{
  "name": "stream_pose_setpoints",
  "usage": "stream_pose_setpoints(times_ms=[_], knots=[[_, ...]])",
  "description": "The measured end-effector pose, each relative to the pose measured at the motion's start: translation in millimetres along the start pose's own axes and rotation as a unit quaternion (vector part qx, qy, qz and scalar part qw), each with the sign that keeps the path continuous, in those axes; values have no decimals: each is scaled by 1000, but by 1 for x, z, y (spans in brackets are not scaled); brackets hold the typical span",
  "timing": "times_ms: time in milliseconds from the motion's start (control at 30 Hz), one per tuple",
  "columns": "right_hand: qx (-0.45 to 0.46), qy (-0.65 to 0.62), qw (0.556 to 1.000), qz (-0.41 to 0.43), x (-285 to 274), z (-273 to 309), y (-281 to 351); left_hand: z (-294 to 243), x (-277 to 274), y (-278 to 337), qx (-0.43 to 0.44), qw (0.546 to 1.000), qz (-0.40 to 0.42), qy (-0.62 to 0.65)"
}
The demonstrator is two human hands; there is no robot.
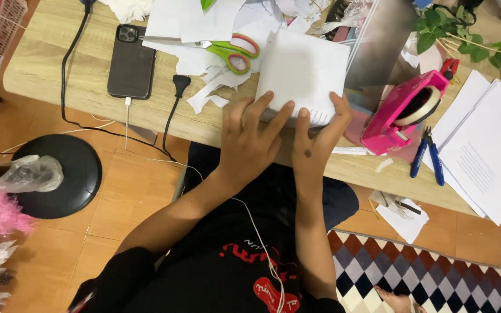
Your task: The person wraps a stack of white paper with a larger sheet of white paper, folding the edges and securing them with clear tape. They repeatedly apply tape to the sides and edges to hold the package together.
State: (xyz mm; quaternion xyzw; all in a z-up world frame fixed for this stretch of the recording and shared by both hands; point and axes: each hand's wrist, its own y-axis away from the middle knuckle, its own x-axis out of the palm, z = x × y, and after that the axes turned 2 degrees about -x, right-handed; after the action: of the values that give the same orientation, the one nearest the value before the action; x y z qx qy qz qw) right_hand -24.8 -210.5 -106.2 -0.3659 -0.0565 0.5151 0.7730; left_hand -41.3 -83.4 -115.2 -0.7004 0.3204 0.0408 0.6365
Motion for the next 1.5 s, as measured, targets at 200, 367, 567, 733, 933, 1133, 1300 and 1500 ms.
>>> stream_pose_setpoints(times_ms=[200,367,567,733,933,1133,1300,1500], knots=[[21,-26,999,-12,3,-14,3,-10,12,5,-25,1000,7,16],[17,-66,998,-6,-3,0,2,14,-15,-2,-66,993,46,83],[-34,-25,999,-2,-21,13,28,16,-32,-6,-294,842,152,425],[-69,-137,988,11,-49,-36,57,11,-39,-20,-336,765,216,505],[32,-265,964,-9,-76,-41,52,1,-53,-23,-232,746,239,576],[20,-247,968,-25,-94,-35,49,13,-66,-27,-192,845,210,454],[51,-198,979,21,-94,3,45,20,-81,-31,-247,870,226,361],[-7,-131,991,6,-90,0,52,7,-101,-44,-205,867,167,422]])
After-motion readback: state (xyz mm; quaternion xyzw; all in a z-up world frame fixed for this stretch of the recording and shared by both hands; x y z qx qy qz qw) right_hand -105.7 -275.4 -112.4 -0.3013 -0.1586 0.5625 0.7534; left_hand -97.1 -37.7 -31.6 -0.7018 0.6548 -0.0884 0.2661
